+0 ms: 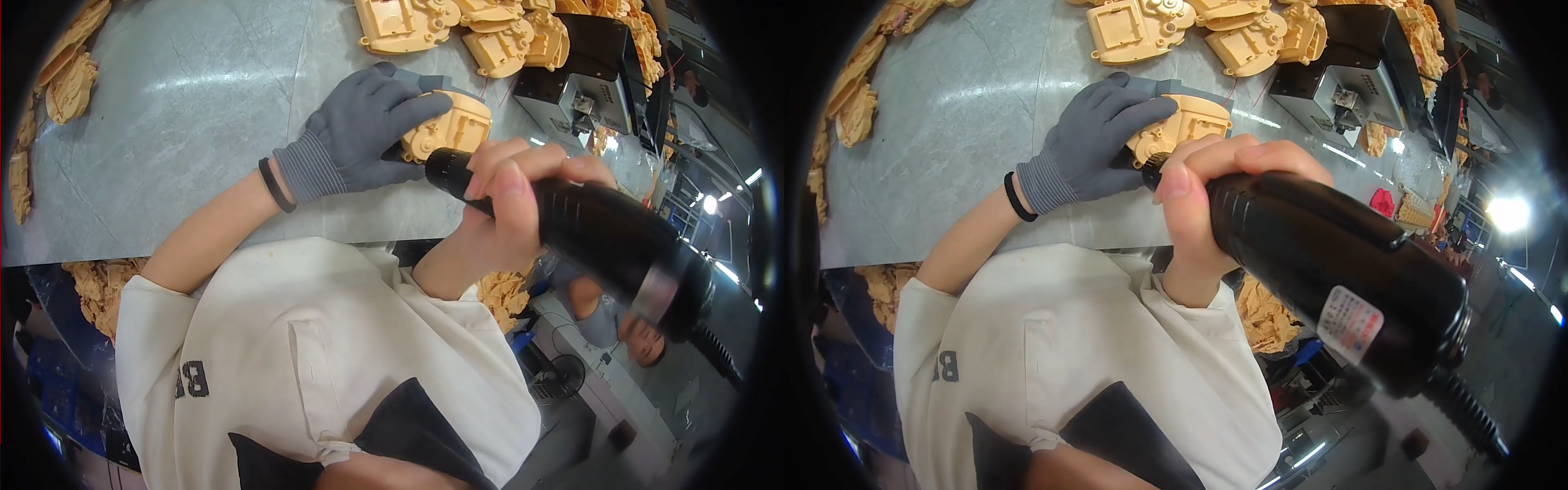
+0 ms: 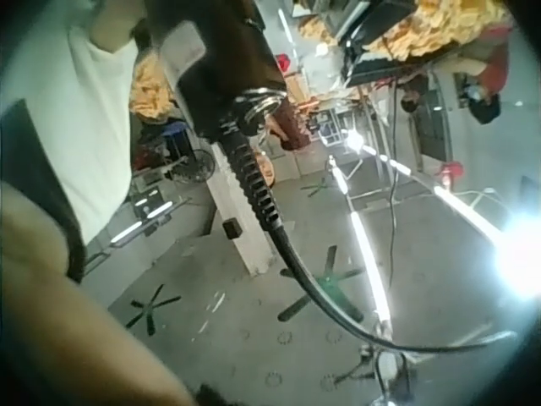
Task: The person fastens internal components inside plastic electronic casings using an electric screwdriver.
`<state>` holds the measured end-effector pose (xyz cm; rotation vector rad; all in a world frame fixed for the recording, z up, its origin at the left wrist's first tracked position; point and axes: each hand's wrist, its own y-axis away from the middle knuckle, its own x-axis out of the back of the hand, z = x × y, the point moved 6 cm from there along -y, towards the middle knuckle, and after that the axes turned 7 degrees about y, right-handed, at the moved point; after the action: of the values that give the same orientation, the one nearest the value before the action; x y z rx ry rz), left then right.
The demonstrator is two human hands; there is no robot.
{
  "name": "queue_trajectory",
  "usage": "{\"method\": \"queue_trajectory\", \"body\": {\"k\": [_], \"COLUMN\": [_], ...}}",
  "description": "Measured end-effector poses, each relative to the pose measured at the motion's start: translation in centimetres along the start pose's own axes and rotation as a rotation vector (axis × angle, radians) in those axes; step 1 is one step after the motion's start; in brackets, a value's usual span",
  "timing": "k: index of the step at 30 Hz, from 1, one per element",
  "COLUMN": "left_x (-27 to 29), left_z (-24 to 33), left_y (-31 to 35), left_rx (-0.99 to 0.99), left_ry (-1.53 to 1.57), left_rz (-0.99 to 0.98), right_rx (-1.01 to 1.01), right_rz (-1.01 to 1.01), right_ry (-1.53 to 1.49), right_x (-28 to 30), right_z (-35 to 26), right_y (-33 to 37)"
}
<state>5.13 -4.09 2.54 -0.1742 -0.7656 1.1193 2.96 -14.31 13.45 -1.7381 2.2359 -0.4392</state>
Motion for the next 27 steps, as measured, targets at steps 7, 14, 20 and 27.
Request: {"method": "queue_trajectory", "body": {"k": [7,14,20,27], "left_x": [0.1,-2.2,-3.0,-2.8], "left_z": [0.2,5.0,4.6,5.1], "left_y": [0.1,-4.1,-5.0,-5.4], "left_rx": [0.044,-0.04,-0.082,-0.001], "left_ry": [-0.033,-0.385,-0.345,-0.312], "left_rz": [0.011,-0.142,-0.14,-0.156], "right_rx": [0.022,0.257,0.28,0.372], "right_rz": [0.027,0.533,0.577,0.607], "right_ry": [-0.241,-0.112,-0.024,0.125], "right_x": [2.7,16.1,17.6,19.2], "right_z": [0.8,-3.7,-3.5,-2.4], "right_y": [-1.3,-2.2,-3.9,-10.7]}}
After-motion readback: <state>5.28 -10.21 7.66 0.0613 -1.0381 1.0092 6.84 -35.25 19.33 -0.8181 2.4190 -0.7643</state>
